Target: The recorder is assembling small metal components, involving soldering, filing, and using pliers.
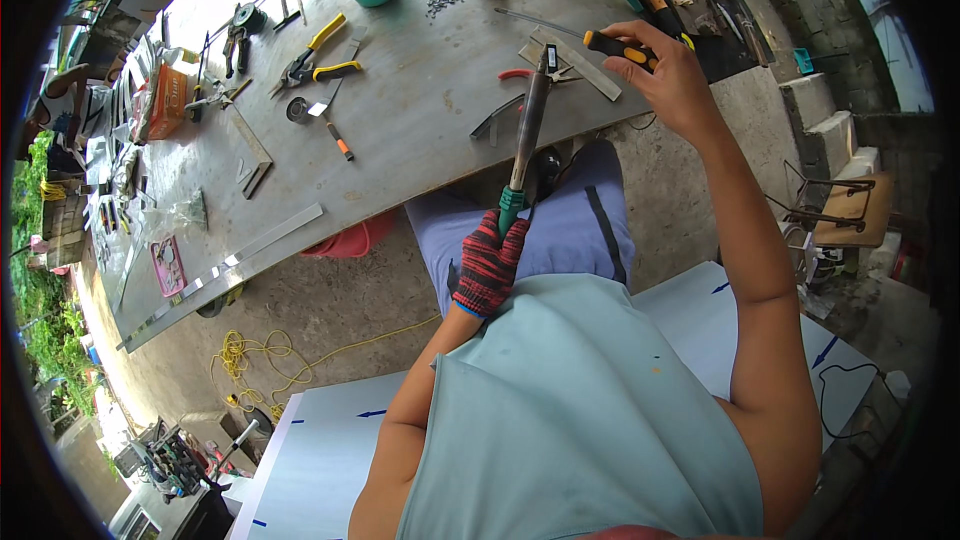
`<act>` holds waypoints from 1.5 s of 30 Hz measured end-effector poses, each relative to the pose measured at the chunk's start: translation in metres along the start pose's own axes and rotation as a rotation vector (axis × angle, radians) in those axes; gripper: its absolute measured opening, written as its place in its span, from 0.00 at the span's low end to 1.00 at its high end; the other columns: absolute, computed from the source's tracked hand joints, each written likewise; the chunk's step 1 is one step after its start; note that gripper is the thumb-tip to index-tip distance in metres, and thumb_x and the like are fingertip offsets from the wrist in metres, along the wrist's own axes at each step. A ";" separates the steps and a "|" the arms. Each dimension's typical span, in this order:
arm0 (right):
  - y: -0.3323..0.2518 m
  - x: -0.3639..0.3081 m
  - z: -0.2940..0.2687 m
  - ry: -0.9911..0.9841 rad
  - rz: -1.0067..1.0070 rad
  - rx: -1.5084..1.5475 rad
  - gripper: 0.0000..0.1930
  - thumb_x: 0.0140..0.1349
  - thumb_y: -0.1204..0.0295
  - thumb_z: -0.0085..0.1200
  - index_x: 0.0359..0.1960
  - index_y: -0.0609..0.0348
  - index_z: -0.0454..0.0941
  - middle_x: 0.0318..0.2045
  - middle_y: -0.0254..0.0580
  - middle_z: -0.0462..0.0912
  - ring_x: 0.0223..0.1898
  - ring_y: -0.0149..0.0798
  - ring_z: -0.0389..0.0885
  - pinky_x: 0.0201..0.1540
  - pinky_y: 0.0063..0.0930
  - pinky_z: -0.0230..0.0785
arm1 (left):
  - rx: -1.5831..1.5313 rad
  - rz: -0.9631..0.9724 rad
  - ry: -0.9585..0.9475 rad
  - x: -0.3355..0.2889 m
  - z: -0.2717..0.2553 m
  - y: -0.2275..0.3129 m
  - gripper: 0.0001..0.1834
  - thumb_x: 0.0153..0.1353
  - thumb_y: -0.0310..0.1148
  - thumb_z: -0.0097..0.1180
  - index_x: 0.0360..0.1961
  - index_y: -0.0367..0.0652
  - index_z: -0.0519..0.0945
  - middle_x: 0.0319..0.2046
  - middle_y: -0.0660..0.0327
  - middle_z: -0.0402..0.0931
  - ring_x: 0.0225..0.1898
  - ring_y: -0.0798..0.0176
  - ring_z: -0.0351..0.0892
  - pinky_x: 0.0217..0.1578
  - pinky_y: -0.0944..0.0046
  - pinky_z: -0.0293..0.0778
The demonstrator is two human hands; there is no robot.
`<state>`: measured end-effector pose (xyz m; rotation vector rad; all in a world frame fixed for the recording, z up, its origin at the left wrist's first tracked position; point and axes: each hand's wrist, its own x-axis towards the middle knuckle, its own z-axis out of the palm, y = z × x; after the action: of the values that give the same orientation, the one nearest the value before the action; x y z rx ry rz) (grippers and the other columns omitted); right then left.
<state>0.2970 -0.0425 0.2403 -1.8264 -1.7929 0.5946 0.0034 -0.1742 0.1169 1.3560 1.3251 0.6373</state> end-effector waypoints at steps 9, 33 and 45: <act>0.001 -0.004 -0.001 -0.021 0.015 -0.018 0.21 0.66 0.62 0.68 0.59 0.51 0.82 0.45 0.35 0.86 0.46 0.32 0.83 0.53 0.28 0.76 | 0.003 0.010 0.004 0.001 0.002 -0.009 0.15 0.71 0.40 0.62 0.44 0.36 0.79 0.26 0.47 0.80 0.27 0.47 0.81 0.29 0.53 0.72; -0.038 -0.058 -0.038 0.031 -0.312 -0.409 0.17 0.62 0.71 0.69 0.51 0.54 0.80 0.40 0.42 0.85 0.42 0.48 0.87 0.45 0.40 0.79 | 0.003 0.004 0.132 0.008 0.004 -0.009 0.18 0.71 0.43 0.61 0.47 0.36 0.78 0.29 0.40 0.81 0.31 0.34 0.82 0.30 0.47 0.73; -0.041 -0.053 -0.037 0.017 -0.359 -0.403 0.16 0.62 0.71 0.69 0.50 0.54 0.79 0.38 0.43 0.84 0.41 0.50 0.86 0.43 0.42 0.78 | 0.028 -0.010 0.131 0.007 0.002 -0.006 0.18 0.71 0.43 0.61 0.47 0.37 0.78 0.29 0.40 0.81 0.32 0.34 0.82 0.30 0.45 0.73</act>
<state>0.2866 -0.0978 0.2929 -1.6703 -2.2815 0.0825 0.0050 -0.1694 0.1082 1.3474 1.4495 0.7134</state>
